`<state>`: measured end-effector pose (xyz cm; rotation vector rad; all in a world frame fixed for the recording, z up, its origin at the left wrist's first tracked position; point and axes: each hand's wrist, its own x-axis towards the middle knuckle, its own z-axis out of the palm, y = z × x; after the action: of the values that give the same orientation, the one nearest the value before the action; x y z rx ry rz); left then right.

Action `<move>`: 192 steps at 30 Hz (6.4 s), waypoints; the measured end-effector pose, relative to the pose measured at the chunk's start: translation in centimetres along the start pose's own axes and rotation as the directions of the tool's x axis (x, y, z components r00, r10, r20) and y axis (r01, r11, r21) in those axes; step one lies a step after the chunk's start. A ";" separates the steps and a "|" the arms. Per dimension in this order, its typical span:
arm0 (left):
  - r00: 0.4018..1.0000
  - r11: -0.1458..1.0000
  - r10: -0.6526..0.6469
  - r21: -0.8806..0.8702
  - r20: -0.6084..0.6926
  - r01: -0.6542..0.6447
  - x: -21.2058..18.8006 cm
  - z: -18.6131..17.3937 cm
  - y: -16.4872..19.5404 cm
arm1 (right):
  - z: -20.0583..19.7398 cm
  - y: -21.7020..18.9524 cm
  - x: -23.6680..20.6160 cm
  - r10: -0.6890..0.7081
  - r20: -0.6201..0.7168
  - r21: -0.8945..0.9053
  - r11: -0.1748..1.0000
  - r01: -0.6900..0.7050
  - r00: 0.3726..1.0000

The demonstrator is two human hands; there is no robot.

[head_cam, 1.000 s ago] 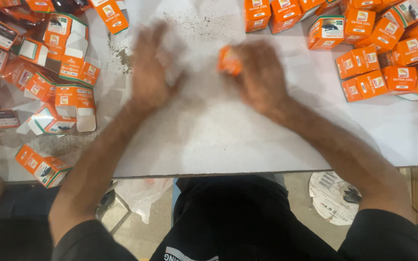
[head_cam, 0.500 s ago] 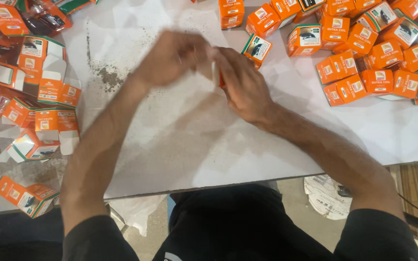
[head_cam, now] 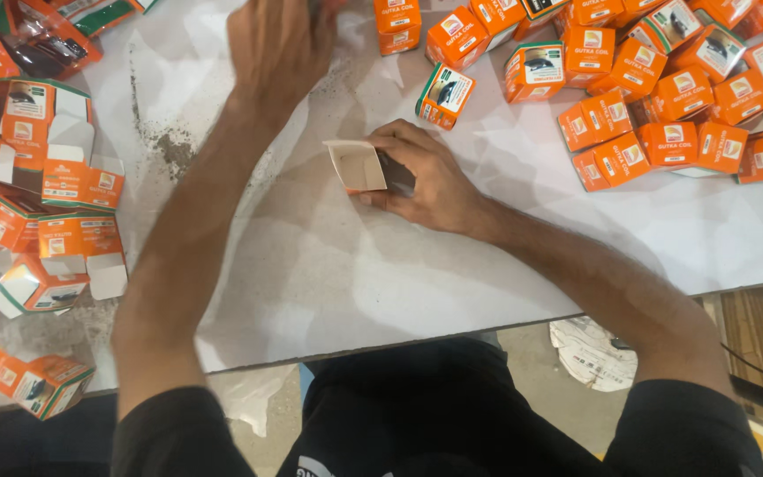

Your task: The person sits at a table covered with small orange product boxes and plastic-wrapped items. They repeatedly pick up a wrapped item, place it into an open box, and fold the box closed, setting the packed box aside with the others.

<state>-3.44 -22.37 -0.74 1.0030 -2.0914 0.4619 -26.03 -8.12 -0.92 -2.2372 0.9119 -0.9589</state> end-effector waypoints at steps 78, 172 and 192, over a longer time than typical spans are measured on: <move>0.954 0.728 -0.074 -0.638 0.291 0.251 -10.5 -10.5 9.1 | 2.3 -0.4 -1.4 0.095 -0.016 -0.031 0.995 -0.095 0.995; 0.672 0.316 -0.413 -0.596 0.614 0.738 -7.5 -10.4 9.9 | 2.1 -2.3 -1.8 -0.127 -0.014 -0.238 0.964 0.120 0.992; 0.953 0.835 0.061 -0.538 0.297 0.114 -11.3 -11.1 10.3 | 2.2 -1.3 -2.3 0.024 0.001 -0.095 0.995 -0.024 1.000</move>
<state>-1.57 -3.60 -2.10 0.7825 -2.2769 -0.3349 -25.03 -5.12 -2.28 -2.3003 1.0006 -0.9195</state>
